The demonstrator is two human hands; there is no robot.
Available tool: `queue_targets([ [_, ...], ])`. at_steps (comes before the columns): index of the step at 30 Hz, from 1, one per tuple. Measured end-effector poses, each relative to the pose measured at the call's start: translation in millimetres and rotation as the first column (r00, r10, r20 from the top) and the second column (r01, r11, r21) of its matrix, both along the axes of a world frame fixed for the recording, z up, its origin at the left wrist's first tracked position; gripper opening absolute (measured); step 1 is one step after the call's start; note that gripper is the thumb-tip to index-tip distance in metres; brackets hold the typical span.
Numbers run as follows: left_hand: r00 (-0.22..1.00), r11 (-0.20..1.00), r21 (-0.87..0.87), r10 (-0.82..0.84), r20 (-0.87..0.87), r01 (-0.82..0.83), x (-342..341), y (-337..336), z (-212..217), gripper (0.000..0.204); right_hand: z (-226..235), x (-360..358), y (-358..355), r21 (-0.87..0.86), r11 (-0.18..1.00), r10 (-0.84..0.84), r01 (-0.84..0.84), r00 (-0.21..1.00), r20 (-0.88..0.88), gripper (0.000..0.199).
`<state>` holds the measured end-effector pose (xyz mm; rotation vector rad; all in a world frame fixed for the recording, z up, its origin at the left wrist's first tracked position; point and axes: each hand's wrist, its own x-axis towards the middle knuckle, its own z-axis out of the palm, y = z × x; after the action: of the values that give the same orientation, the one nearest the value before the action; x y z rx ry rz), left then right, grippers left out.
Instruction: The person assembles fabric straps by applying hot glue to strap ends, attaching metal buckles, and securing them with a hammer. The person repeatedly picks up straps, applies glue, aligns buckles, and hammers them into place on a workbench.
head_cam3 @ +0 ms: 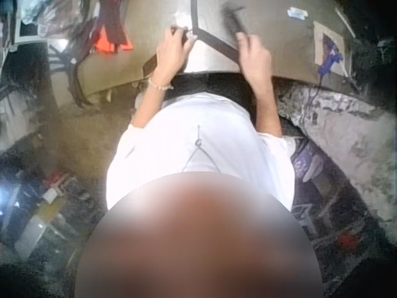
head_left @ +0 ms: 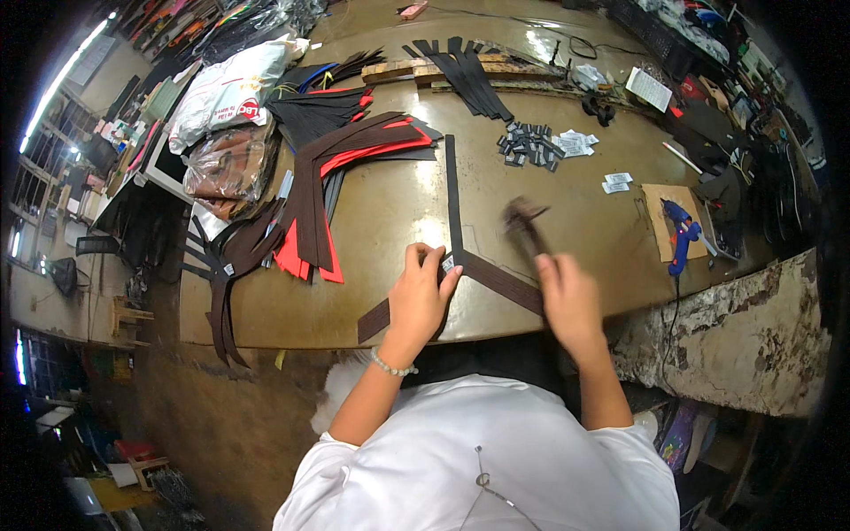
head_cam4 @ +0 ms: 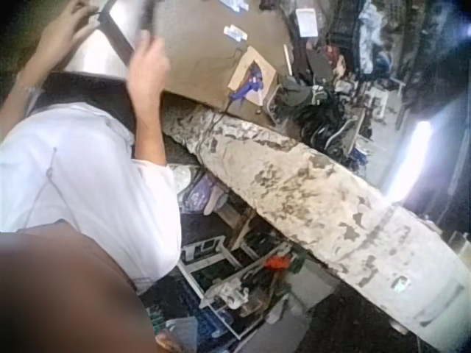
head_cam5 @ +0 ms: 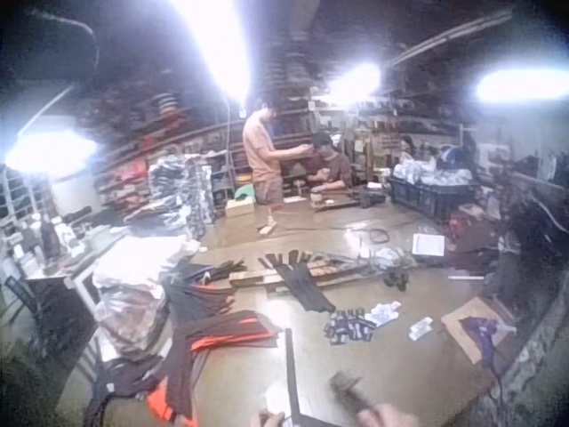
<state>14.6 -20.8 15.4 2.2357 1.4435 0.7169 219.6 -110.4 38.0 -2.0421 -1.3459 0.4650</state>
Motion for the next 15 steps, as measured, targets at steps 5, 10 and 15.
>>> queue_targets([
  [5,0.990,0.982,-0.129,-0.135,0.045,0.139,0,22,1,0.029,-14,69,12,0.123,0.902,-0.431,0.414,0.846,0.314,0.050],
  [10,0.948,0.942,-0.238,-0.169,0.268,0.236,-26,57,54,0.027,-47,110,-2,0.106,0.877,-0.446,0.468,0.715,0.538,0.047],
  [15,0.877,0.979,0.123,0.087,0.472,-0.164,-117,48,154,0.035,-56,112,-1,0.089,0.907,-0.353,0.413,0.624,0.697,0.040],
])
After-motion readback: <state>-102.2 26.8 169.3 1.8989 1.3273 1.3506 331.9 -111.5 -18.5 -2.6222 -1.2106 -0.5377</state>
